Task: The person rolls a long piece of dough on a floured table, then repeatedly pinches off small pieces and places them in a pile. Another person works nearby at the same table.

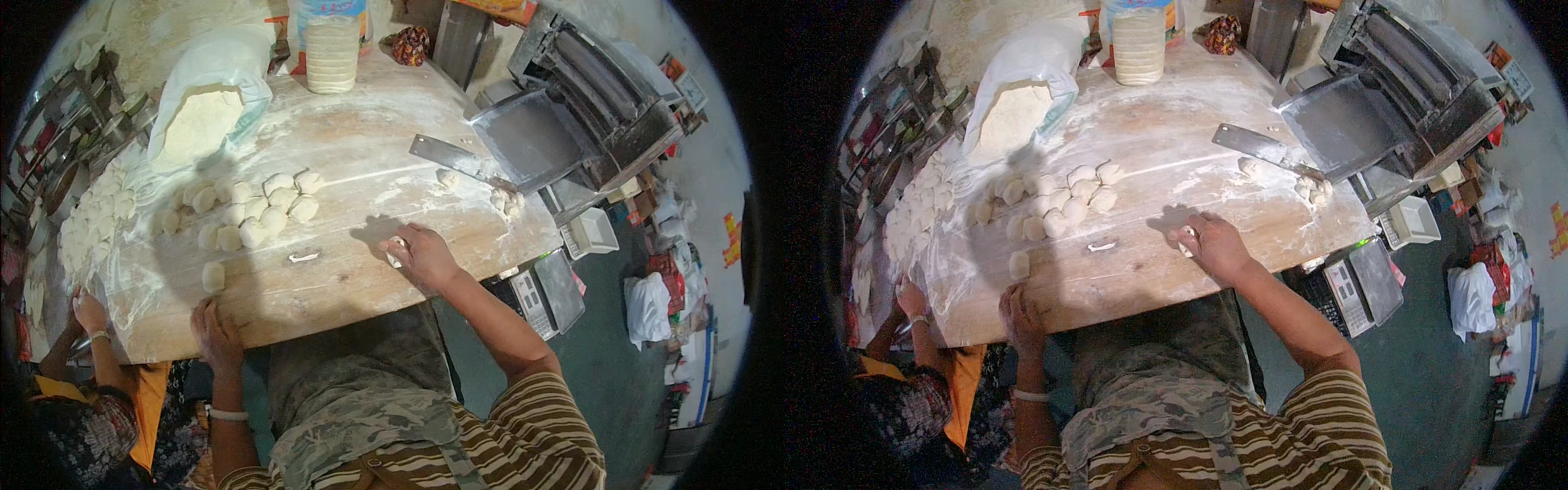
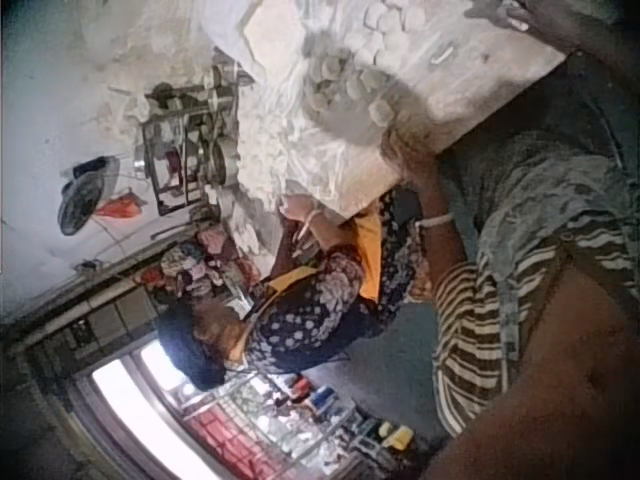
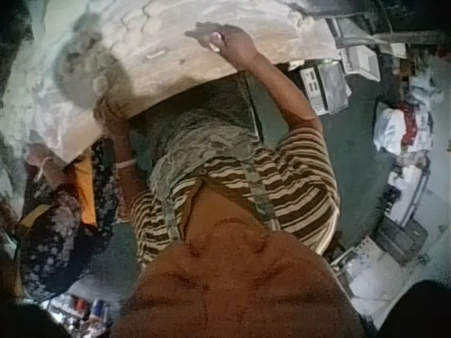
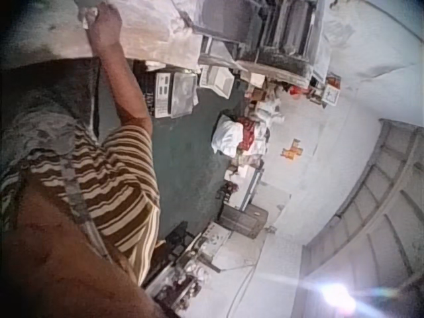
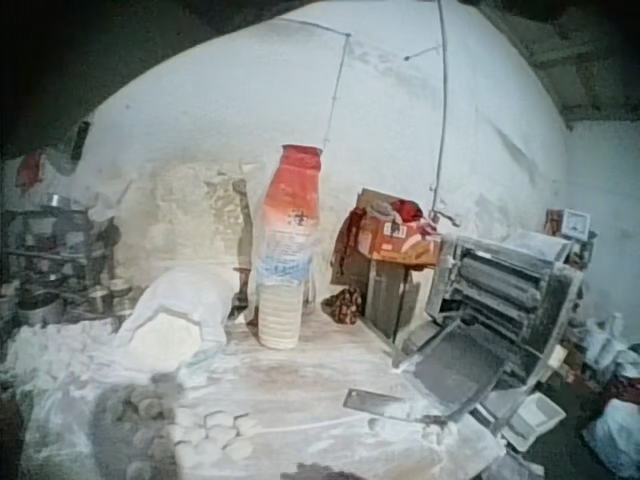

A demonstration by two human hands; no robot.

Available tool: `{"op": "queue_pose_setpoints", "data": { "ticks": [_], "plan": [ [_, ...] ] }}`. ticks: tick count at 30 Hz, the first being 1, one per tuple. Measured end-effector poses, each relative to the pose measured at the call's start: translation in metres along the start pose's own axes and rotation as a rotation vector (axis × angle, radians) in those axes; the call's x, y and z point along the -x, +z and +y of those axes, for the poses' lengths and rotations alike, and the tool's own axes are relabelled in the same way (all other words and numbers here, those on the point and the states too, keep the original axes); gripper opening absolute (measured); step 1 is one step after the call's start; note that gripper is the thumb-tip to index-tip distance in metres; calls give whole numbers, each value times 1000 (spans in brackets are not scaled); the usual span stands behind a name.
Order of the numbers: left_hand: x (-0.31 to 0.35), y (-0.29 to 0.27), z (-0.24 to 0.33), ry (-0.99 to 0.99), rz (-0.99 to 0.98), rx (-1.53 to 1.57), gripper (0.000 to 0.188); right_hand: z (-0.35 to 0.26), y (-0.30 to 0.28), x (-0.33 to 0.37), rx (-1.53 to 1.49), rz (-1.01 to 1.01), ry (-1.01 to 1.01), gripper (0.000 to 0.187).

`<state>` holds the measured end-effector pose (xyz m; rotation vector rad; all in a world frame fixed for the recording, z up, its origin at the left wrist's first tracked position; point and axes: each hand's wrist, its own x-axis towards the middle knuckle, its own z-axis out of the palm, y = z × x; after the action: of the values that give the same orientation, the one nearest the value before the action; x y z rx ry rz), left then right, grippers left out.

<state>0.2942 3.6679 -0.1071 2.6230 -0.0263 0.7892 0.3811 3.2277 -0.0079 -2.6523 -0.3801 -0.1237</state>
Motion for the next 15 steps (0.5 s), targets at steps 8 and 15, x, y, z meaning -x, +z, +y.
{"op": "queue_pose_setpoints", "data": {
  "ticks": [8,15],
  "plan": [
    [3,0,-6,37,28,-45,31,61,-2,-49,-467,437,91,22],
    [-3,5,-5,116,71,9,30,225,10,-85,108,321,86,42]
  ]
}}
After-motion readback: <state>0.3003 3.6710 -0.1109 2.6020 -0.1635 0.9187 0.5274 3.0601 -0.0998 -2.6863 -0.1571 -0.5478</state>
